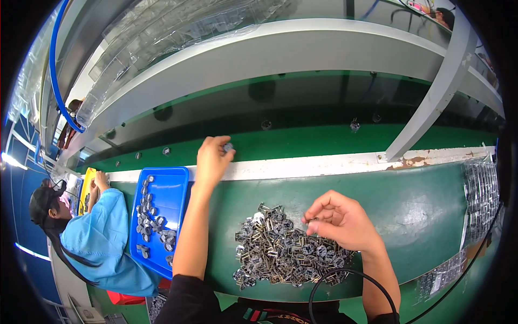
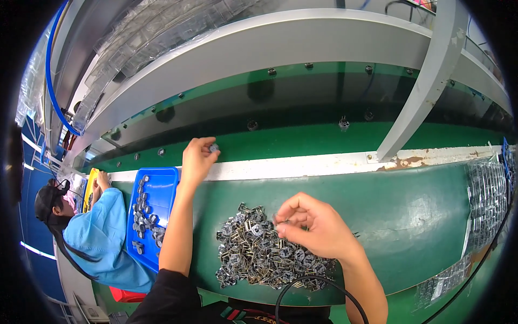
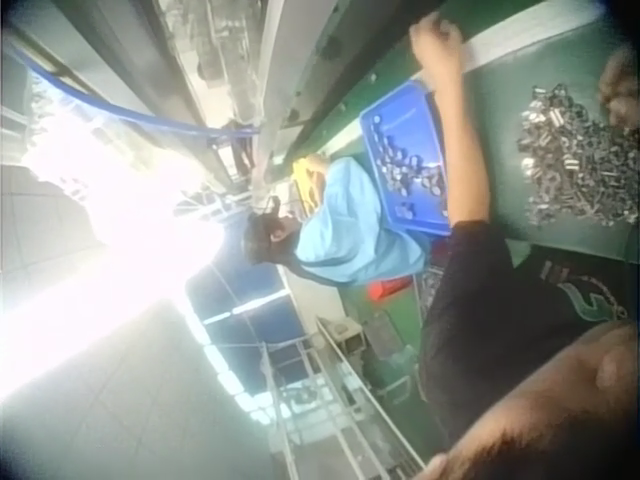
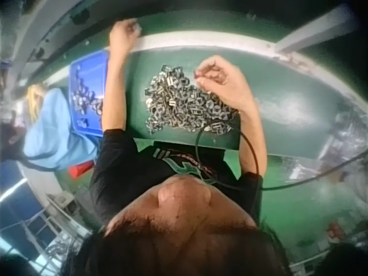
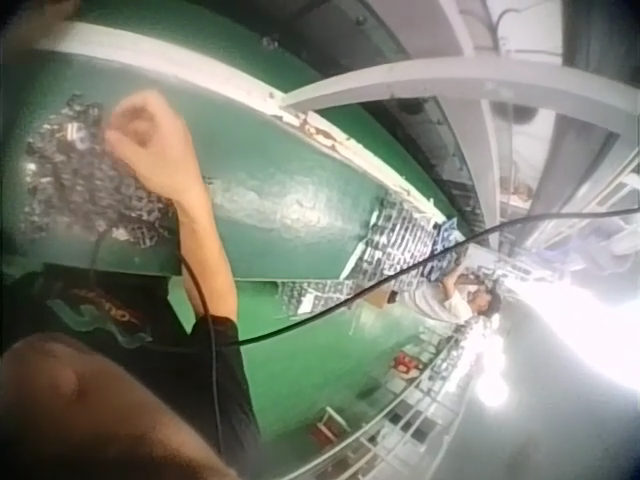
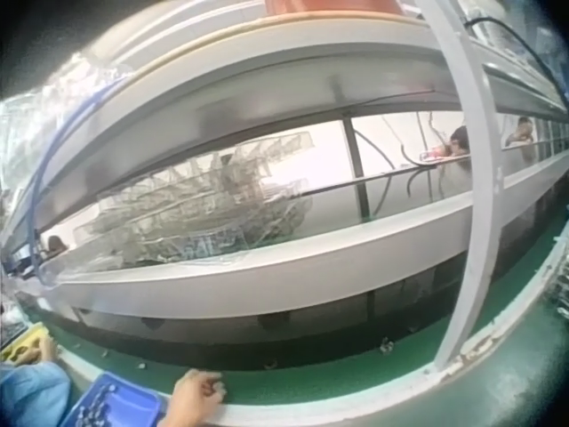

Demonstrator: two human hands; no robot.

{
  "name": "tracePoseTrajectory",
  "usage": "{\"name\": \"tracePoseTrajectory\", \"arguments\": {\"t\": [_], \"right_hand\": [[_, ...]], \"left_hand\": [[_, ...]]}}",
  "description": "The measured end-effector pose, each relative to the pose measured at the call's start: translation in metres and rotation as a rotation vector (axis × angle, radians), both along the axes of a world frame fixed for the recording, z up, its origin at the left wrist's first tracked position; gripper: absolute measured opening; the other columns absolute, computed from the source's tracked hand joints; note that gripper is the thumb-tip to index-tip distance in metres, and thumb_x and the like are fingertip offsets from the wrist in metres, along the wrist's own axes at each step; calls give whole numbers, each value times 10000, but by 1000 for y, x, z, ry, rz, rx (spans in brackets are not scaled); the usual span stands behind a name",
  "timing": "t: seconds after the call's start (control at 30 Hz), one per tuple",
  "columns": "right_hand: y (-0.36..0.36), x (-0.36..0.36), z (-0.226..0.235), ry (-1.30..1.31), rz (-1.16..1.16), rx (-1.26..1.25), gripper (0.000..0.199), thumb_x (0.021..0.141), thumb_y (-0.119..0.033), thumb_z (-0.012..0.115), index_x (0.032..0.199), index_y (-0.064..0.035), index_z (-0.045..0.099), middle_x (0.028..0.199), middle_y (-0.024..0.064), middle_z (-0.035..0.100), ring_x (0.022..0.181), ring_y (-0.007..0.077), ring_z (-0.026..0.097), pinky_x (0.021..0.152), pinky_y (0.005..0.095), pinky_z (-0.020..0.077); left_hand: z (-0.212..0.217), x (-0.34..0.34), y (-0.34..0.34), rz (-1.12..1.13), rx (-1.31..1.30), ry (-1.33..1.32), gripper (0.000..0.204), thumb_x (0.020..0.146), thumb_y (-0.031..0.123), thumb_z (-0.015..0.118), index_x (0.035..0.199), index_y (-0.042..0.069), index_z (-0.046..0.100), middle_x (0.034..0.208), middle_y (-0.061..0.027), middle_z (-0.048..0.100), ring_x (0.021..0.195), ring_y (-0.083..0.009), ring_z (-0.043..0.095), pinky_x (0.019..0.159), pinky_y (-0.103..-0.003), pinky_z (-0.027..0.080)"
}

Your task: The person assembles or sorts small metal and plastic electronic components, connectors, and metal parts by hand at a factory workbench, placing them into a tray.

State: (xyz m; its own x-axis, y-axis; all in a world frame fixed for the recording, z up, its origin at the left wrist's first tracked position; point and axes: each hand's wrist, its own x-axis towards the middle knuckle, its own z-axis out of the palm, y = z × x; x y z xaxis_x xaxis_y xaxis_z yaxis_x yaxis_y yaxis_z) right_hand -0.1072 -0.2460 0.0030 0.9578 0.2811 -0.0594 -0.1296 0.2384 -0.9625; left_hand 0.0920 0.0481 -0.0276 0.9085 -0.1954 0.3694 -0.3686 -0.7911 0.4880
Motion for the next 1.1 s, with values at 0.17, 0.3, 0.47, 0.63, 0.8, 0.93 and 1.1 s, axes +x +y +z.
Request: {"name": "tracePoseTrajectory", "arguments": {"t": [0.17, 0.3, 0.47, 0.63, 0.8, 0.93, 1.1], "right_hand": [[5, 1, -9, -154, -56, 105, 247, 902, 84, 635, 1147, 49, 630, 1087, 105, 637, 925, 157, 687, 803, 279, 565], [11, -2, 0, -101, -101, 127, 208, 909, 104, 618, 1109, 74, 664, 1087, 109, 627, 964, 195, 692, 830, 292, 573], [16, -1, -1, -82, -155, 283, 170, 903, 100, 640, 1069, 87, 674, 1111, 126, 612, 985, 237, 698, 814, 311, 586], [25, -6, -2, -129, -230, 42, 159, 853, 80, 694, 1011, 61, 688, 984, 131, 649, 917, 247, 703, 752, 305, 586], [32, -4, -2, -428, -326, -363, 193, 802, 67, 758, 982, 21, 708, 919, 122, 671, 852, 192, 676, 700, 283, 569], [35, -3, -2, -662, -368, -610, 178, 787, 53, 770, 947, 4, 711, 900, 113, 664, 757, 188, 664, 621, 273, 545], [42, -2, -3, -621, -405, -592, 162, 796, 52, 762, 939, 1, 706, 887, 102, 660, 703, 181, 661, 569, 261, 540]], "left_hand": [[27, -93, -44, -303, -495, 130, 312, 832, -50, 728, 1138, -12, 676, 1113, -109, 639, 992, -205, 667, 879, -341, 581], [31, -140, -48, -423, -1189, 740, 347, 855, -51, 695, 1192, -32, 616, 1145, -185, 673, 1010, -272, 696, 869, -365, 594], [19, -155, -57, -580, -1406, 863, 371, 848, -136, 662, 1204, -45, 614, 1236, -172, 590, 1041, -238, 676, 890, -338, 584], [15, -161, -64, -423, -964, 534, 440, 776, -150, 734, 1193, -21, 680, 1121, -80, 570, 825, -94, 584, 678, -212, 507], [18, -166, -65, -390, -692, 377, 430, 768, -102, 767, 1172, 30, 699, 1139, -84, 605, 798, -76, 588, 648, -219, 511], [18, -168, -65, -452, -640, 365, 413, 765, -92, 777, 1153, 22, 690, 1145, -90, 622, 772, -76, 597, 643, -230, 532], [27, -171, -64, -426, -957, 782, 405, 802, -79, 765, 1186, -25, 651, 1037, -93, 662, 850, -109, 658, 734, -246, 572]]}}
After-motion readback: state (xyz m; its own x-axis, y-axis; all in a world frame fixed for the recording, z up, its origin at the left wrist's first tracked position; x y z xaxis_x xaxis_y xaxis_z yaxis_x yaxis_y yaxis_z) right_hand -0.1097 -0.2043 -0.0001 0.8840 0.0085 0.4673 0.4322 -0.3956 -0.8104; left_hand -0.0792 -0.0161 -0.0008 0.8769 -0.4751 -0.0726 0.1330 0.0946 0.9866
